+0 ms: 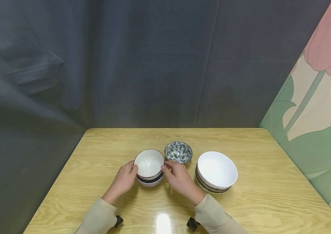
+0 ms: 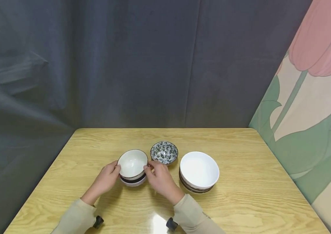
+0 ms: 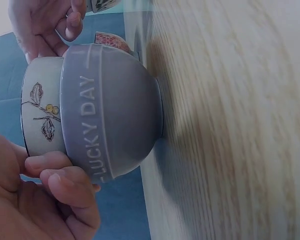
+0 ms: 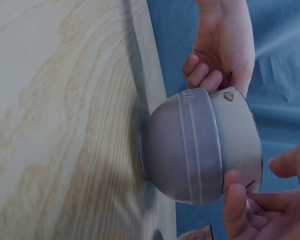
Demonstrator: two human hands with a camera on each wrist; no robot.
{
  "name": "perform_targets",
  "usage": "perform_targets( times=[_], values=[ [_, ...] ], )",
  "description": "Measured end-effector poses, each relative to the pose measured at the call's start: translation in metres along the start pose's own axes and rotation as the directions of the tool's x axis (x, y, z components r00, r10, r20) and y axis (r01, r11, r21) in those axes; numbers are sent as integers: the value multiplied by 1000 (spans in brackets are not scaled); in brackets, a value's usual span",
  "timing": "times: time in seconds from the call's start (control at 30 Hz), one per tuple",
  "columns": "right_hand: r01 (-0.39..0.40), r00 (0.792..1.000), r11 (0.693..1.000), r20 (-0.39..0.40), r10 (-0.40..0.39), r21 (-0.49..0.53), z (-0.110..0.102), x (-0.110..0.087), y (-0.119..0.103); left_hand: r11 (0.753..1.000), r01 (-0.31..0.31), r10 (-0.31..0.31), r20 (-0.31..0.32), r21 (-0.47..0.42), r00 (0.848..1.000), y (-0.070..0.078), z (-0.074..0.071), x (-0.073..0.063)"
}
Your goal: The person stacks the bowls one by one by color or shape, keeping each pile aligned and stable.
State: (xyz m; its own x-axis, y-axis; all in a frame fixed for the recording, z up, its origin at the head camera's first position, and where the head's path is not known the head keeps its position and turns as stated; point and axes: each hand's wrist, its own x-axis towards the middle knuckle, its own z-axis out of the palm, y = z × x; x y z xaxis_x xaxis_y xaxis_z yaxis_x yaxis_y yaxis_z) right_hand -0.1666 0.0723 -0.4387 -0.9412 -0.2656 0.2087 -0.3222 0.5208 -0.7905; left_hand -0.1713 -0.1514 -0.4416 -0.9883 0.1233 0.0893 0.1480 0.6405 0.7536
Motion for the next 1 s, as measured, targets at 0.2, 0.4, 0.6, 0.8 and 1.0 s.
perform_targets(
  times=[0.2, 0.4, 0.6, 0.8, 1.0],
  values=[
    [20, 999, 999, -36, -21, -36, -2, -1, 1, 999, -17, 17, -17, 32, 1000, 4, 1, 1],
    [22, 1000, 996, -19, -24, -85, -2, -2, 4, 996, 24, -23, -14, 82, 1000, 3, 9, 0],
    [19, 1000, 996, -3, -19, -84, -2, -4, 5, 993, 35, -35, -5, 116, 999, 4, 11, -1],
    [28, 1000, 995, -2, -28, -98, -1, -6, 5, 994, 27, -27, 3, 106, 1000, 3, 12, -1],
    [31, 1000, 992, 0, -31, -121, -1, -6, 3, 993, 11, -10, -5, 115, 1000, 4, 12, -1]
  ],
)
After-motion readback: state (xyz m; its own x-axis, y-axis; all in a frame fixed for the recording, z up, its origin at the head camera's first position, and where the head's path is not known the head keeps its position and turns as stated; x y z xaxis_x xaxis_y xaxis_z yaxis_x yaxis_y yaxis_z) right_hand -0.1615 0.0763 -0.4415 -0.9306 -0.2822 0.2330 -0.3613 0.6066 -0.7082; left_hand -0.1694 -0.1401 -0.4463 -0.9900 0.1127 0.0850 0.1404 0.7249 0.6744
